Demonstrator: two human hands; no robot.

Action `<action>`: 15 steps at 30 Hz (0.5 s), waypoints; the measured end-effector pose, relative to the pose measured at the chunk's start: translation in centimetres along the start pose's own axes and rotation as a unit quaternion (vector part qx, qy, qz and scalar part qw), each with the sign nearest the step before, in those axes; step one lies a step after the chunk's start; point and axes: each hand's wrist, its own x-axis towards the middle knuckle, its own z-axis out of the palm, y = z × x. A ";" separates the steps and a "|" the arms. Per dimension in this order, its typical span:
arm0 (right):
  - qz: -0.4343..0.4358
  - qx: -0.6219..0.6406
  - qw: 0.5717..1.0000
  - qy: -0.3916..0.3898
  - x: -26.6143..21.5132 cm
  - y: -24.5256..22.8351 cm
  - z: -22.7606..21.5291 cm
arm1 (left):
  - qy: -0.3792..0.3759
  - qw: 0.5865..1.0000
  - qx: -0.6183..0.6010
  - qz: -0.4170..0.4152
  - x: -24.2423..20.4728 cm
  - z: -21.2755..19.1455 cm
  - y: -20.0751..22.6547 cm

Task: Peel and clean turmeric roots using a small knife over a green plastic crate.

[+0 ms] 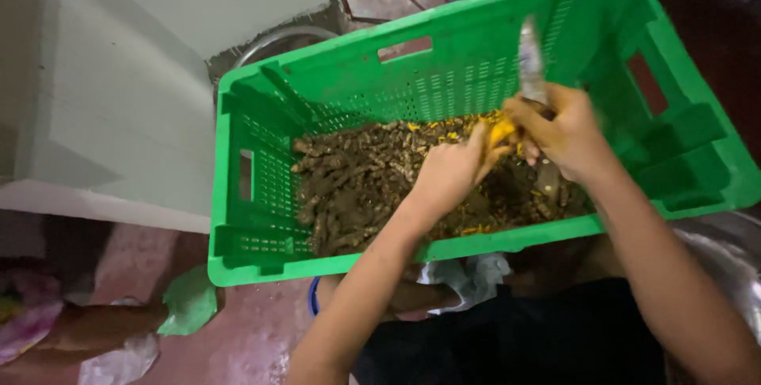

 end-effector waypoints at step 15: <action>0.036 -0.133 0.987 0.081 -13.7 14.8 -24.9 | 0.056 0.972 -0.051 -0.221 1.2 2.4 -21.6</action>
